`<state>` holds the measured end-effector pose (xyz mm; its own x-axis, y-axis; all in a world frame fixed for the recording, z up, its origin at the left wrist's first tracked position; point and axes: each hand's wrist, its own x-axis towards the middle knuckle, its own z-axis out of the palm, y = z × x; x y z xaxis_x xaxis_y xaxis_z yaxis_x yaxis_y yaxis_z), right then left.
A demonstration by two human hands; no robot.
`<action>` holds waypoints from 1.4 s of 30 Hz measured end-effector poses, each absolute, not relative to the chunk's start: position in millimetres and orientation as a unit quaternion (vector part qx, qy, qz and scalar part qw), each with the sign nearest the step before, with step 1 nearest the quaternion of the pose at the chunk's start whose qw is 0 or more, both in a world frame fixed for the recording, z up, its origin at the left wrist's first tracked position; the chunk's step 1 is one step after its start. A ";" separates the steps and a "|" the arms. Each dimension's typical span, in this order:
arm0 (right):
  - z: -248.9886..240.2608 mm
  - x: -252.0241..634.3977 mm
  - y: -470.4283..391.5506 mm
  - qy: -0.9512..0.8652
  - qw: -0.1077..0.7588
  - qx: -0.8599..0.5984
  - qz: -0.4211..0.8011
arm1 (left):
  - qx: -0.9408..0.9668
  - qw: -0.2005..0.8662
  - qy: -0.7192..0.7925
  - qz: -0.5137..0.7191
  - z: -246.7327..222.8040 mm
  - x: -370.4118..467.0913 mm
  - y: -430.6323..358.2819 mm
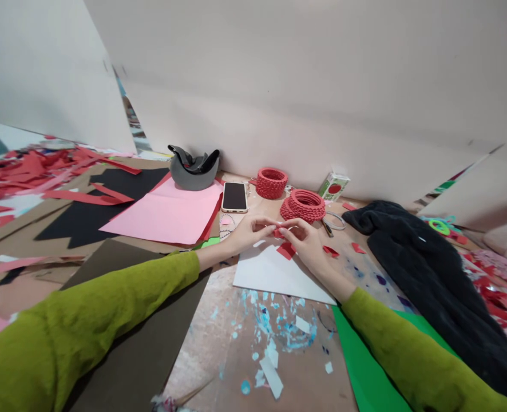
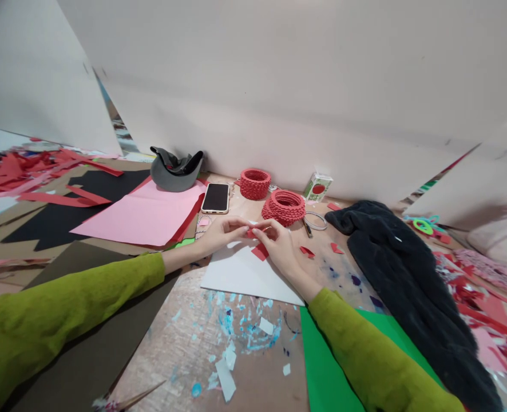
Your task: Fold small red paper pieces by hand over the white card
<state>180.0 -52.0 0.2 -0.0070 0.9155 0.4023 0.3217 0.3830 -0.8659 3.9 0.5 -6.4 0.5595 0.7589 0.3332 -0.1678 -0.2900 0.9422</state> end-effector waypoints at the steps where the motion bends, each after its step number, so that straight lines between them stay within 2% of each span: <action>1: 0.1 180.4 -51.7 -0.648 0.523 -0.478 0.279 | 0.685 0.560 0.217 0.413 -6.3 3.9 0.5; 25: 5.4 177.9 -55.0 -0.648 0.515 -0.480 0.290 | 0.674 0.564 0.252 0.405 -5.8 -0.6 0.2; 34: 5.6 177.4 -59.0 -0.688 0.482 -0.509 0.188 | 0.702 0.556 0.224 0.384 -2.6 1.5 -1.8; 42: 7.5 176.2 -60.7 -0.695 0.484 -0.506 0.165 | 0.722 0.531 0.226 0.381 -4.0 2.4 0.0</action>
<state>176.2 -60.7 7.5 -0.0200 0.8623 0.5060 0.5436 0.4341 -0.7183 2.4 0.0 -4.0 0.6073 0.7315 0.3100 -0.0770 -0.3341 0.9394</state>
